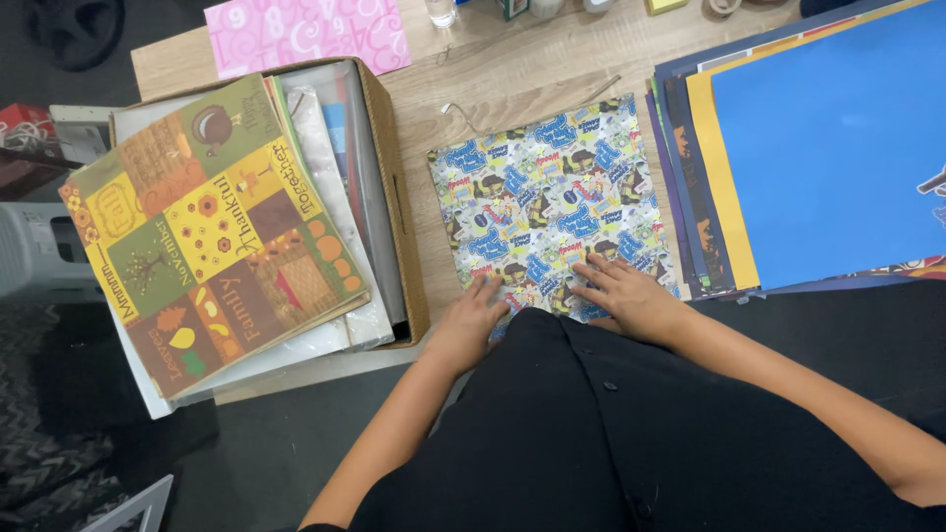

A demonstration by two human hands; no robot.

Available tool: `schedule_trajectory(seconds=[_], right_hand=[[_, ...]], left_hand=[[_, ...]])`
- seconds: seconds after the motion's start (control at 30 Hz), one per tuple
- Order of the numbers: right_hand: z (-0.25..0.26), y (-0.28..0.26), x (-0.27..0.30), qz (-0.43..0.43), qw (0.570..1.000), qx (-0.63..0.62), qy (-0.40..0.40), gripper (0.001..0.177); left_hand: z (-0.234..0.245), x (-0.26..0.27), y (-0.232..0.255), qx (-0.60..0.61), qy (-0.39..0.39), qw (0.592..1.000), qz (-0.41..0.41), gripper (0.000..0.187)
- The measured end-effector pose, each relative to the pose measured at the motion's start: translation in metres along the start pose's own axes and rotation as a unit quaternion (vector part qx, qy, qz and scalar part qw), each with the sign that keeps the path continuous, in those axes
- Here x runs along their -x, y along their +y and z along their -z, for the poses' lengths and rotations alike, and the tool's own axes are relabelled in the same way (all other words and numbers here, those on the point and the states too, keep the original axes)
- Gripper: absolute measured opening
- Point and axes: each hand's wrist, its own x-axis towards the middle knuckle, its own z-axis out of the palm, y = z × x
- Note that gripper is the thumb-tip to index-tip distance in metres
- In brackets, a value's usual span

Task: The person flips through a stack of colorful papers and folders on a table, separating them into smaller piles. They handle each sheet by hand, turning pages and moving them to the side. The task ends with the papers organized into distinct stacks.

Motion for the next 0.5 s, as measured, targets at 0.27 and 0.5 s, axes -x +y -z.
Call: schedule_trajectory(seconds=[0.27, 0.5], right_hand=[[0.03, -0.021, -0.038, -0.04, 0.994, -0.056, -0.082, 0.059], [0.024, -0.016, -0.072, -0.091, 0.953, -0.277, -0.08, 0.029]], left_hand=[[0.001, -0.007, -0.013, 0.063, 0.007, 0.997, -0.039, 0.018], [0.037, -0.014, 0.014, 0.077, 0.476, 0.876, 0.034, 0.022]])
